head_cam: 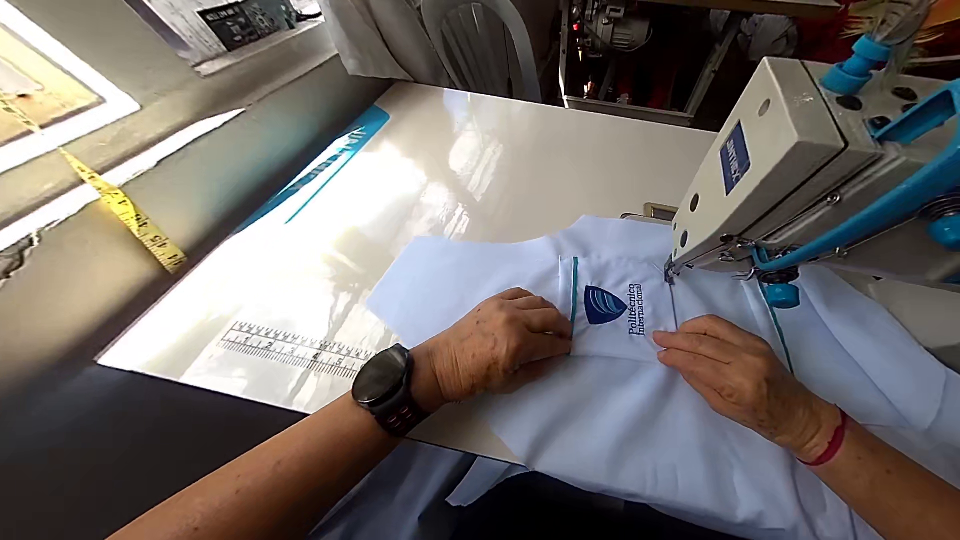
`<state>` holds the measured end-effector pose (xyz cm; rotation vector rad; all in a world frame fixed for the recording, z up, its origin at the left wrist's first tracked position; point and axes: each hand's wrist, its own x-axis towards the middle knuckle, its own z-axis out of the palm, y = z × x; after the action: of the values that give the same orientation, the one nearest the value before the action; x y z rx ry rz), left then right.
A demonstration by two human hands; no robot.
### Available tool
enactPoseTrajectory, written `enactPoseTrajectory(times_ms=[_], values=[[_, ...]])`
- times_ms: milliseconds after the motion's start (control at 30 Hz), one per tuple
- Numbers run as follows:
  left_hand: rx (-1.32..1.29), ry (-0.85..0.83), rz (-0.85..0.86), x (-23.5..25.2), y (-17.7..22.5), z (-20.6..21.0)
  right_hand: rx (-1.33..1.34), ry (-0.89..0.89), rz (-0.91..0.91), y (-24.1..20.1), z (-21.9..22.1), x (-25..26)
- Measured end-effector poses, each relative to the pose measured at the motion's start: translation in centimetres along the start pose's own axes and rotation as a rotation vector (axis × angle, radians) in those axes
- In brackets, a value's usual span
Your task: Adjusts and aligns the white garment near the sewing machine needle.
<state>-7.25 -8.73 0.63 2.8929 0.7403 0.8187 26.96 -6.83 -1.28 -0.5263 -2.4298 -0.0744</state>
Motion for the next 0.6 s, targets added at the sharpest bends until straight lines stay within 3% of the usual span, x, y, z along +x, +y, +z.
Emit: enactPoseTrajectory(times_ms=[200, 367, 500, 600], values=[[0.221, -0.085, -0.118, 4.8, 3.2, 0.0, -0.051, -0.036, -0.029, -0.6, -0.3, 0.6], [-0.178, 0.032, -0.359, 10.3, 5.6, 4.7, -0.018, 0.001, -0.014, -0.8, -0.2, 0.8], [-0.266, 0.106, -0.402, 8.7, 5.0, 6.6, 0.121, 0.077, 0.128, 0.2, 0.1, 0.4], [-0.255, 0.108, -0.417, 8.3, 5.1, 6.4, 0.136, 0.072, 0.08, 1.1, 0.2, 0.7]])
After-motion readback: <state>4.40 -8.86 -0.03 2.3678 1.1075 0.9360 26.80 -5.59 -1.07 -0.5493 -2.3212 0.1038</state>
